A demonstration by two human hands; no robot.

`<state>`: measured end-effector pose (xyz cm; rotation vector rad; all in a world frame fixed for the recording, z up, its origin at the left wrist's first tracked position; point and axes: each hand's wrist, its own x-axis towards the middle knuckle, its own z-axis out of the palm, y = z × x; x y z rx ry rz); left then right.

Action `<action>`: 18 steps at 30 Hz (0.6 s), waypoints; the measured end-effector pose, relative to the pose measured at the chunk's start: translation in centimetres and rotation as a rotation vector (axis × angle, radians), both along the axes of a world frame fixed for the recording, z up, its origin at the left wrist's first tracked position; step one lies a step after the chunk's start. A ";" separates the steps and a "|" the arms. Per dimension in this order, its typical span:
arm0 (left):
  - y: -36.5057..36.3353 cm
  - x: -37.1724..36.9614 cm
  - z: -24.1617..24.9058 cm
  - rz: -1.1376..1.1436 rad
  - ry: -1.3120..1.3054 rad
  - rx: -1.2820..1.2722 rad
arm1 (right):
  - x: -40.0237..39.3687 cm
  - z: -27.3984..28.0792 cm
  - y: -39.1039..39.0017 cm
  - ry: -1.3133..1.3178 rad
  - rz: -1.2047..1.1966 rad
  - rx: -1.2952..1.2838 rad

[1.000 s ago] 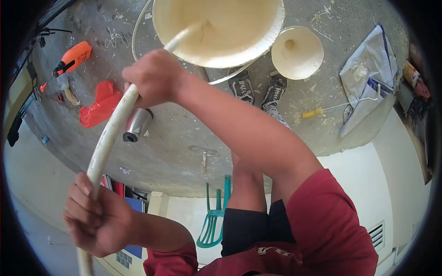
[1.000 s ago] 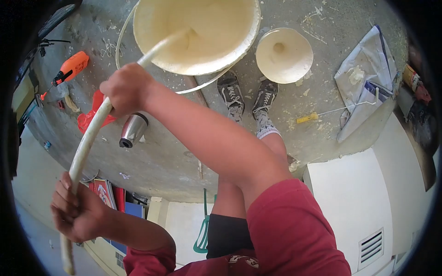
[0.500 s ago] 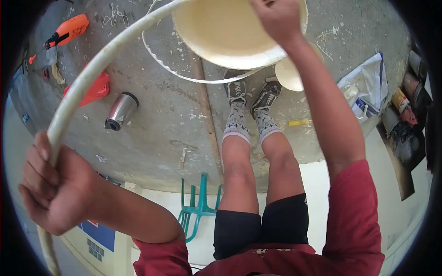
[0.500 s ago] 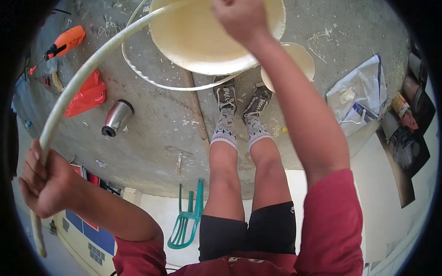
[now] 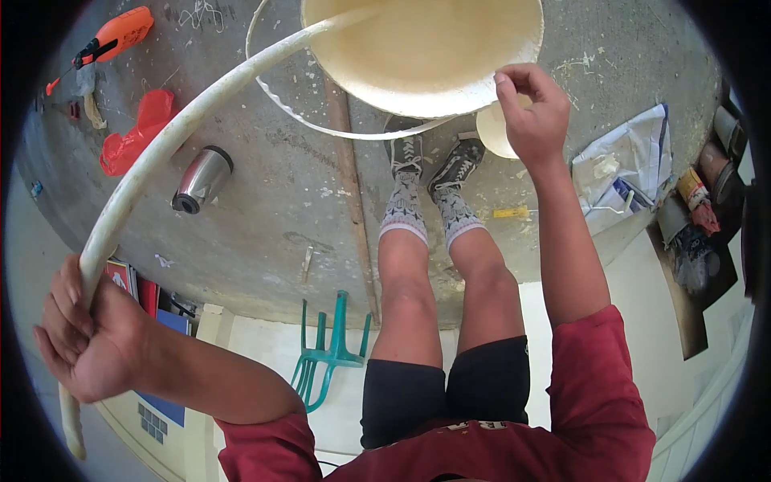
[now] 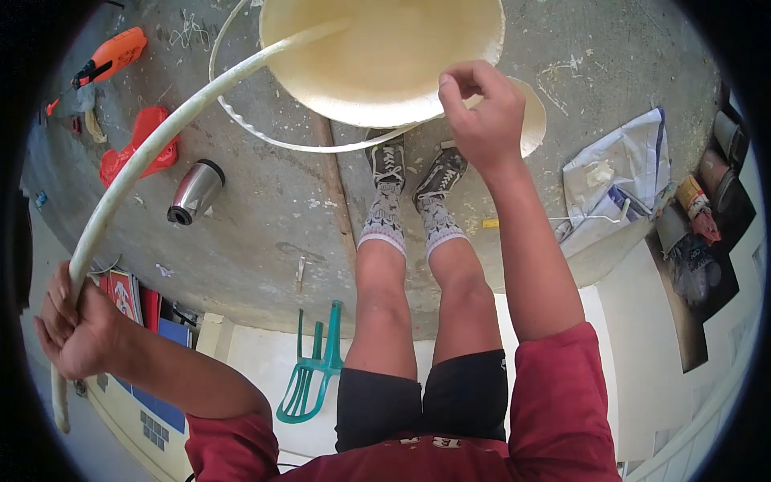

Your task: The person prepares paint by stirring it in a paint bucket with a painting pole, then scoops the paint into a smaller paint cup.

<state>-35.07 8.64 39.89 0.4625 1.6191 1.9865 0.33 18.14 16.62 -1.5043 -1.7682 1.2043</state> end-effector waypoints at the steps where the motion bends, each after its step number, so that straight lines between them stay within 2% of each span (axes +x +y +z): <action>1: 0.0 -0.5 -0.3 -0.011 -0.026 0.011 | 0.0 -0.2 0.5 -0.069 0.020 0.018; 3: -0.3 -1.7 -0.6 -0.020 -0.023 0.001 | -0.3 -0.6 1.8 -0.139 0.048 0.032; 6: -0.6 -4.6 -0.6 0.005 0.003 -0.012 | -1.9 -1.3 4.5 -0.261 0.216 0.110; 8: -0.5 -6.8 -0.7 -0.138 0.101 -0.024 | -3.3 -1.4 6.1 -0.325 0.301 0.085; 9: 1.1 -5.9 -1.5 0.171 0.397 -0.149 | -3.7 -1.9 6.8 -0.302 0.289 0.087; 10: 0.7 -7.6 -2.1 0.179 0.397 -0.146 | -4.2 -1.6 7.4 -0.302 0.295 0.092; 12: -0.5 -12.2 -2.9 0.075 -0.031 -0.025 | -5.3 -0.9 8.2 -0.272 0.241 0.097; 13: 3.5 -8.1 -3.7 0.427 0.258 -0.339 | -5.4 -1.0 8.5 -0.284 0.239 0.103; 14: 2.4 -10.1 -3.7 0.430 0.257 -0.338 | -5.5 -0.8 8.8 -0.284 0.241 0.104; 16: -1.0 -15.2 -3.9 -0.148 -0.072 -0.029 | -5.3 -0.4 9.3 -0.249 0.211 0.042; 18: -1.6 -14.8 -4.3 -0.174 -0.119 -0.004 | -4.6 0.3 9.4 -0.231 0.189 0.057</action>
